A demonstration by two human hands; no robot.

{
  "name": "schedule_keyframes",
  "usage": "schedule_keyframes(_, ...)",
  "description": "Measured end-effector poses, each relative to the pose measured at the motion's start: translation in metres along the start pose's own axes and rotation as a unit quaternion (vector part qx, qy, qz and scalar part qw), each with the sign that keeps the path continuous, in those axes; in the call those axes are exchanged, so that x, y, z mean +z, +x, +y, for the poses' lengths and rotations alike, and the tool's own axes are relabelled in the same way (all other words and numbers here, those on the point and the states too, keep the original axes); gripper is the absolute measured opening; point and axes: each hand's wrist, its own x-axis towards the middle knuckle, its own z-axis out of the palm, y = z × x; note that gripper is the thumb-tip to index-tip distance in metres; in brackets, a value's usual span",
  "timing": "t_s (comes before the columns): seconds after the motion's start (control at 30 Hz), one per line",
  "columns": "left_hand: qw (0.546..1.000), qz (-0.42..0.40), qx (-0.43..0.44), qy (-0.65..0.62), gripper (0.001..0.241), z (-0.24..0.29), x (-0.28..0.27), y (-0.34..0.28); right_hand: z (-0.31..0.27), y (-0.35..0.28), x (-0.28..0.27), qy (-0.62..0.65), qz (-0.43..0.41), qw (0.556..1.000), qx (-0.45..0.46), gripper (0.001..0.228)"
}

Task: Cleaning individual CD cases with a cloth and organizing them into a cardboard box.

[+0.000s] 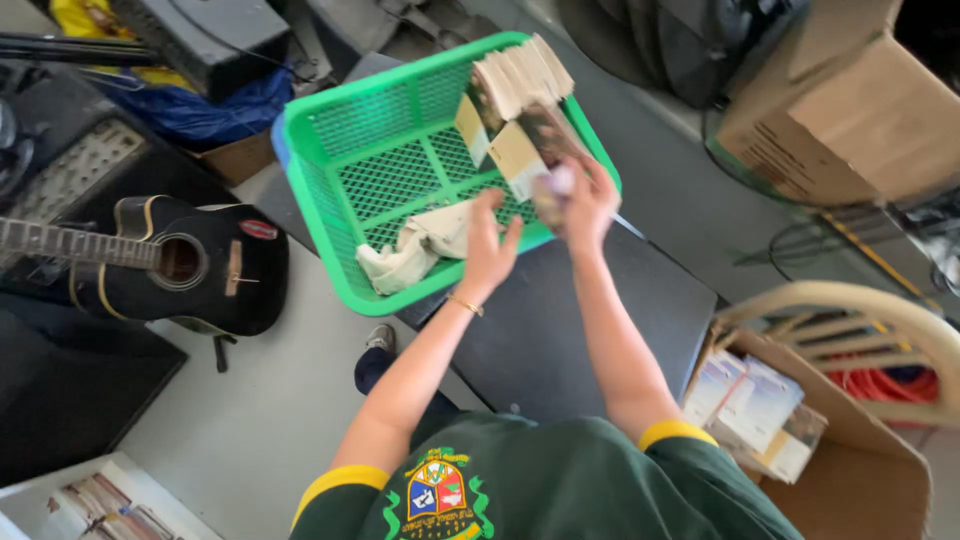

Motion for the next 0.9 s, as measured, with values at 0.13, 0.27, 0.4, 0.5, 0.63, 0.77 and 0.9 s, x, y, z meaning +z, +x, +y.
schedule_keyframes(0.13,0.998,0.005,-0.004,-0.057,0.058,0.006,0.001,-0.007,-0.023,-0.063,-0.107,0.212,0.091,0.951,0.205,0.012)
schedule_keyframes(0.27,0.972,-0.213,-0.026,-0.097,0.048,0.037,0.018,-0.064,0.033,-0.154,-0.195,0.198,0.079,0.905,0.368,0.017)
schedule_keyframes(0.4,0.923,-0.366,-0.102,-0.053,0.059,0.002,0.051,-0.16,0.128,-0.246,-0.264,0.001,0.071,0.895,0.439,0.019)
schedule_keyframes(0.5,0.931,-0.352,-0.097,-0.012,0.054,-0.035,0.056,-0.204,0.122,-0.258,-0.279,0.011,0.085,0.897,0.434,0.031)
schedule_keyframes(0.63,0.917,-0.376,0.042,0.131,0.05,0.012,0.032,-0.194,0.126,-0.254,-0.303,-0.087,0.085,0.95,0.287,0.035)
schedule_keyframes(0.77,0.893,-0.382,0.079,0.223,0.063,0.014,0.024,-0.201,0.065,-0.227,-0.277,-0.215,0.09,0.965,0.123,0.039)
schedule_keyframes(0.9,0.924,-0.344,-0.062,0.154,0.075,0.006,0.023,-0.212,0.058,-0.259,-0.203,-0.263,-0.097,0.96,-0.015,0.039)
